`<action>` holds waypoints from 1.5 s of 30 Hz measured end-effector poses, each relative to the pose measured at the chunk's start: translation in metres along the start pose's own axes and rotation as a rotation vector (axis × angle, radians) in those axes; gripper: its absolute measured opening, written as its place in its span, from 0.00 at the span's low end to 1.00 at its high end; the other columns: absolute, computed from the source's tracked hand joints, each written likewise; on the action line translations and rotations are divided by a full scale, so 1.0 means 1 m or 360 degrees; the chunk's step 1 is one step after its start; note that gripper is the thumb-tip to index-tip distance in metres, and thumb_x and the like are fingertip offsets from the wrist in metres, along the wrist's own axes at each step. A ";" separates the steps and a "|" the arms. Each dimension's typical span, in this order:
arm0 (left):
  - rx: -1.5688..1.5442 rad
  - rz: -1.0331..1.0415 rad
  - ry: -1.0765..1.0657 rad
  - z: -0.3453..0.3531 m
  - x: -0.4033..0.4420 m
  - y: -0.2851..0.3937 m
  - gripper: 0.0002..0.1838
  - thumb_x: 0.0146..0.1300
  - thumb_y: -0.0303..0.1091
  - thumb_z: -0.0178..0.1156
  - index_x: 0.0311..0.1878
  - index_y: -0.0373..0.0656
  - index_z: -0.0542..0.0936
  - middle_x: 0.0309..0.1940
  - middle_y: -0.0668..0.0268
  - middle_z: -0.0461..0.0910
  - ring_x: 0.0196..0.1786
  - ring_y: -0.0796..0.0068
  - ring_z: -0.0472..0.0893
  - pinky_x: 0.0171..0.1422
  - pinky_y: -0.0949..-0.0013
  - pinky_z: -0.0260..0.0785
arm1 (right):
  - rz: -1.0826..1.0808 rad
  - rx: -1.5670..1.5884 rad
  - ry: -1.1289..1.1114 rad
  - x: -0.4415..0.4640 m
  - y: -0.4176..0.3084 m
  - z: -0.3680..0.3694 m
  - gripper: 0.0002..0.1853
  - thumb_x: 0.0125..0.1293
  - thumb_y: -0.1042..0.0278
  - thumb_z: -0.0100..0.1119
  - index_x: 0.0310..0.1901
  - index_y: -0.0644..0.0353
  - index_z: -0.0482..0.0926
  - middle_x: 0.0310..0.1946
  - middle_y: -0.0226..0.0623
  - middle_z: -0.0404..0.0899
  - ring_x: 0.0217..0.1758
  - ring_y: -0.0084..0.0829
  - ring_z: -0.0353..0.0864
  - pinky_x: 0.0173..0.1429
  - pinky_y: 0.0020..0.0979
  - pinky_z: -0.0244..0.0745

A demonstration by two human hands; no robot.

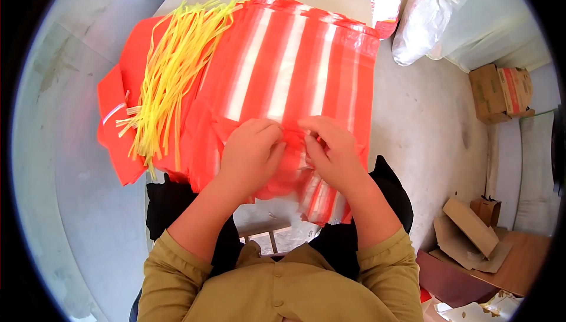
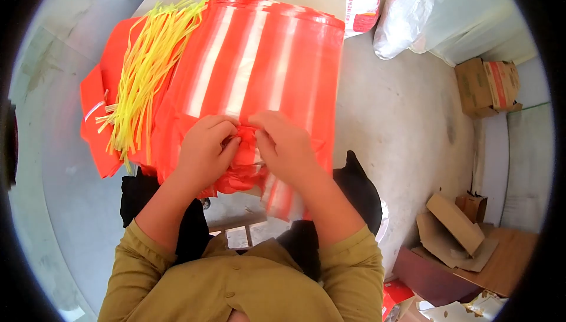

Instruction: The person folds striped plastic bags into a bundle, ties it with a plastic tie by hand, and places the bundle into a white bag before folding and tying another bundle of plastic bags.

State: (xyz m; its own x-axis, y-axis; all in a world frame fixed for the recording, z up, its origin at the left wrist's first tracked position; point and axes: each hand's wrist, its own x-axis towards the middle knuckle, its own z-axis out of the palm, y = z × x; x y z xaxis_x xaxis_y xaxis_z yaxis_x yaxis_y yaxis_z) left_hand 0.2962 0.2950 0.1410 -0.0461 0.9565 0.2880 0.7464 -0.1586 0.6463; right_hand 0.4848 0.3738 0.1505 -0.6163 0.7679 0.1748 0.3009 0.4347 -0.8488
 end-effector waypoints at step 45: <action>0.0401 0.0366 -0.0018 -0.035 -0.002 -0.024 0.22 0.57 0.31 0.68 0.58 0.45 0.84 0.56 0.61 0.87 0.61 0.56 0.85 0.65 0.53 0.77 | -0.0405 -0.0796 -0.0206 -0.004 -0.008 -0.011 0.18 0.63 0.77 0.61 0.55 0.57 0.83 0.48 0.38 0.88 0.48 0.43 0.89 0.48 0.39 0.84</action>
State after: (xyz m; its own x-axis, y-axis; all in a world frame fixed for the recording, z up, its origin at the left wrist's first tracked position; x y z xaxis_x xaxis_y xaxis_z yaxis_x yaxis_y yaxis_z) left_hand 0.2554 0.2879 0.1501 0.1488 0.9056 0.3973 0.8772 -0.3064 0.3697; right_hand 0.4928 0.3728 0.1626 -0.7890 0.5597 0.2534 0.4195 0.7921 -0.4434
